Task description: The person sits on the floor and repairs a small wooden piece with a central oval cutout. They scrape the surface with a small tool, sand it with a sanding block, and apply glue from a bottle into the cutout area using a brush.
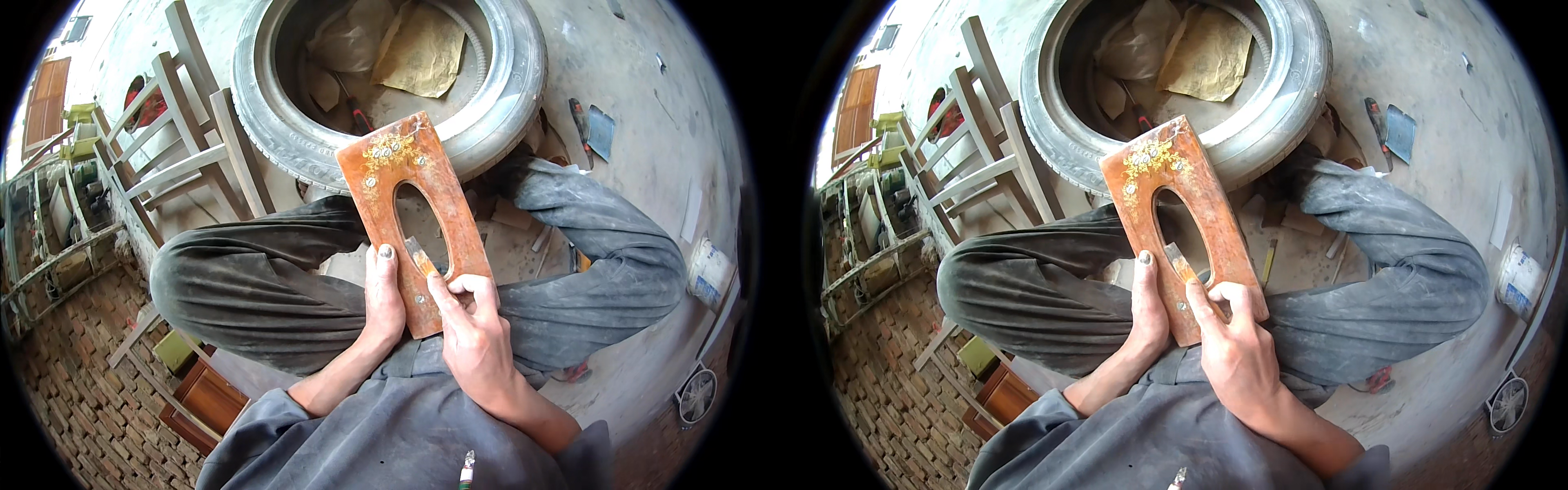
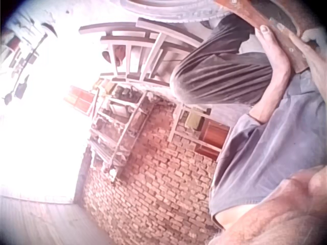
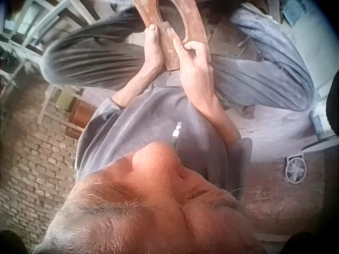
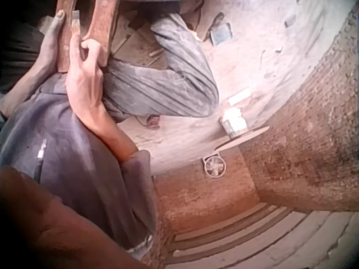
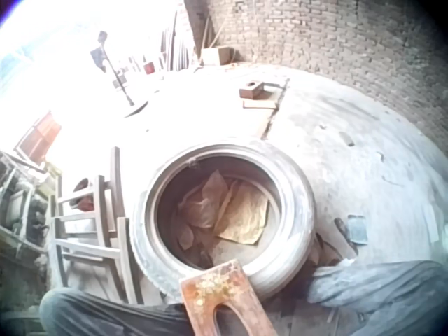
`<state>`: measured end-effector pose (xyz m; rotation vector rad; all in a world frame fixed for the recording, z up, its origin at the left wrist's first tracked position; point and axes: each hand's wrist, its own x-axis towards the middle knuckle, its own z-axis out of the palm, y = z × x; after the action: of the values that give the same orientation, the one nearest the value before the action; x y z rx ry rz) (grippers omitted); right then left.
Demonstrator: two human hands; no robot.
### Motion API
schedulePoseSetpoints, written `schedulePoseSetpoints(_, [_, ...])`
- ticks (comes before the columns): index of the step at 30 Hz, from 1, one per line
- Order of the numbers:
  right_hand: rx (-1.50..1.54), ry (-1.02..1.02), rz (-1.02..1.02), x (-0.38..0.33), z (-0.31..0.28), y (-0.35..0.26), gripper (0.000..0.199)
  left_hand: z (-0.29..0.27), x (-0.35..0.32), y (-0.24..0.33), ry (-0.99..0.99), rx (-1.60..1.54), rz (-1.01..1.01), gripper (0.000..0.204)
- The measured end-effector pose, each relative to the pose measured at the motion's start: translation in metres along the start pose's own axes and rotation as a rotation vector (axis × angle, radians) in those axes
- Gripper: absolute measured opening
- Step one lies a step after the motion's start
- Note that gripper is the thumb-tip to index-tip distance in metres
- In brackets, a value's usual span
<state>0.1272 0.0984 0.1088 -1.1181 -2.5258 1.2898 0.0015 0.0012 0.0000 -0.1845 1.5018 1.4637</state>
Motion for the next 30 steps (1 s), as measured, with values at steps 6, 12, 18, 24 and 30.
schedulePoseSetpoints(6, [0.004,0.004,-0.015,-0.005,-0.001,0.001,0.061,-0.002,0.002,-0.007,-0.002,-0.021,0.006,0.046])
schedulePoseSetpoints(12, [0.013,0.011,-0.018,-0.005,-0.001,0.002,0.059,0.002,0.0,-0.002,0.014,-0.013,0.005,0.047])
schedulePoseSetpoints(18, [0.045,-0.035,0.049,-0.001,-0.008,-0.005,0.056,-0.003,0.003,-0.004,-0.008,0.0,-0.028,0.048])
schedulePoseSetpoints(24, [0.156,-0.06,0.085,0.004,-0.016,-0.005,0.051,0.0,0.001,0.001,-0.012,0.01,-0.014,0.047])
schedulePoseSetpoints(30, [0.173,-0.032,0.071,0.003,-0.015,-0.001,0.05,-0.003,0.002,-0.003,-0.006,0.019,-0.018,0.046])
